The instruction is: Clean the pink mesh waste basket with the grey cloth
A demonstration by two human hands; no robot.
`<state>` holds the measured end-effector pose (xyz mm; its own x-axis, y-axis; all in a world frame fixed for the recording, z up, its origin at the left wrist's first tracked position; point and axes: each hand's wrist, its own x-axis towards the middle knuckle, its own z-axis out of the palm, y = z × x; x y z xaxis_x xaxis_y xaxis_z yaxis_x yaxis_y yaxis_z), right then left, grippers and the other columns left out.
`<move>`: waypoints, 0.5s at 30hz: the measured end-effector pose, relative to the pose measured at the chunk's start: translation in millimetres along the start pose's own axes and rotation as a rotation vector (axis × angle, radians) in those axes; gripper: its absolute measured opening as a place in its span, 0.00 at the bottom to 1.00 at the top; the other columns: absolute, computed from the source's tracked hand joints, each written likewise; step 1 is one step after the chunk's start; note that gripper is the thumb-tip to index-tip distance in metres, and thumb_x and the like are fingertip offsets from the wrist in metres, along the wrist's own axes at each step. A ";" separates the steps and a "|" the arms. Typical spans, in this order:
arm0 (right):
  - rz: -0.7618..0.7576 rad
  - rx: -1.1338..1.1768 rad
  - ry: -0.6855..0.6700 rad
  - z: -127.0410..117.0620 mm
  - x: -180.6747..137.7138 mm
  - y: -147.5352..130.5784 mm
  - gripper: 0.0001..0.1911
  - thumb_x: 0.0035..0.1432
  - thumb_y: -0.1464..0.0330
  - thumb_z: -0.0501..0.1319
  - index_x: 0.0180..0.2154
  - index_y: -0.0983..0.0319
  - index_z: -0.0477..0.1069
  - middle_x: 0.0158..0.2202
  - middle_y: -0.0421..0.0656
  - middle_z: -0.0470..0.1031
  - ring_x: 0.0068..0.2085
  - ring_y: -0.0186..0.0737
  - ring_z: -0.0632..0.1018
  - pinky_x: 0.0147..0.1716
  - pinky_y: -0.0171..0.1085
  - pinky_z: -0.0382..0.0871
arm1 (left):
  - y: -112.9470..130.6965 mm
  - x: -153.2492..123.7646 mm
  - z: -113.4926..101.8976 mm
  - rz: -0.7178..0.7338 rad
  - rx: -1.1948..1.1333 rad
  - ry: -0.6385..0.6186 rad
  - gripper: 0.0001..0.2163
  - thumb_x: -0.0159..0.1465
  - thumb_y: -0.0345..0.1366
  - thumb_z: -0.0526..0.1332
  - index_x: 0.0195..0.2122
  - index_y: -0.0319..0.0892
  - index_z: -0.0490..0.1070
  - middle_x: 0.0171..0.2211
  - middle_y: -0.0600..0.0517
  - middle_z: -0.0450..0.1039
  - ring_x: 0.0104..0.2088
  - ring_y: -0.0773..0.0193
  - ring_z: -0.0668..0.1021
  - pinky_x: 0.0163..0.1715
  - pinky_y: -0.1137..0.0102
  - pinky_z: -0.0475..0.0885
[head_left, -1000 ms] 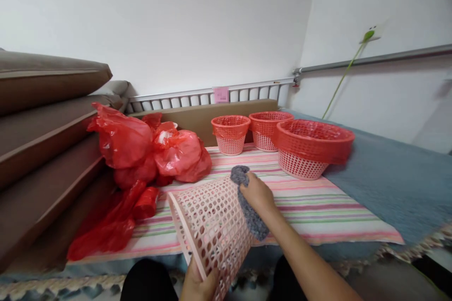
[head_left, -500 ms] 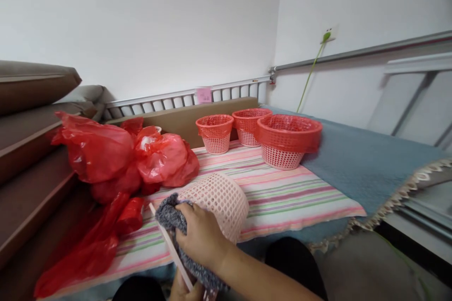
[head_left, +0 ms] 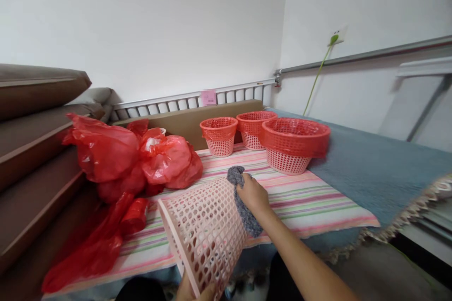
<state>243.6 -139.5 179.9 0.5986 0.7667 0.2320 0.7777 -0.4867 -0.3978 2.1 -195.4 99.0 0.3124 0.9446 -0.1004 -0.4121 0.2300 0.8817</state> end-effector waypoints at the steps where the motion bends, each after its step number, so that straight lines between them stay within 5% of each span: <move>1: -0.005 0.000 -0.002 0.9 -2.2 -0.1 0.19 0.57 0.65 0.54 0.50 0.62 0.63 0.43 0.50 0.75 0.42 0.49 0.77 0.35 0.39 0.64 | 11.3 2.4 4.1 0.006 -0.045 -0.004 0.48 0.39 0.41 0.75 0.62 0.46 0.55 0.54 0.39 0.72 0.54 0.39 0.72 0.51 0.55 0.71; 3: -0.011 -0.002 0.000 1.9 -6.5 0.7 0.19 0.58 0.64 0.54 0.51 0.62 0.63 0.43 0.50 0.75 0.42 0.49 0.77 0.34 0.39 0.64 | 36.7 7.2 12.7 0.001 -0.084 0.017 0.51 0.42 0.38 0.74 0.65 0.46 0.46 0.58 0.38 0.66 0.54 0.40 0.72 0.49 0.54 0.72; 7: 0.017 0.026 0.001 1.1 -11.9 5.0 0.18 0.59 0.65 0.53 0.51 0.62 0.63 0.44 0.51 0.74 0.42 0.49 0.77 0.35 0.39 0.63 | 65.9 10.7 22.5 -0.060 -0.105 -0.039 0.45 0.45 0.30 0.70 0.63 0.41 0.50 0.58 0.35 0.66 0.55 0.39 0.71 0.49 0.55 0.71; 11: 0.000 0.118 -0.034 0.1 -19.3 -7.8 0.18 0.58 0.65 0.54 0.50 0.61 0.64 0.46 0.50 0.74 0.44 0.48 0.76 0.38 0.38 0.63 | 49.9 9.0 16.0 -0.047 -0.173 -0.005 0.46 0.43 0.30 0.70 0.63 0.42 0.49 0.55 0.36 0.70 0.56 0.42 0.70 0.52 0.57 0.68; 15: -0.203 0.298 -0.073 1.4 -49.5 -54.2 0.18 0.54 0.68 0.56 0.48 0.59 0.67 0.45 0.46 0.76 0.46 0.45 0.75 0.42 0.35 0.63 | 31.9 8.9 6.6 -0.035 -0.167 0.017 0.47 0.42 0.31 0.71 0.63 0.42 0.49 0.53 0.37 0.72 0.53 0.44 0.74 0.51 0.57 0.69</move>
<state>171.6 -150.6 188.8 0.4139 0.8685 0.2729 0.7828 -0.1865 -0.5936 -2.6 -181.2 129.2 0.3154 0.9387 -0.1390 -0.5382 0.2976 0.7886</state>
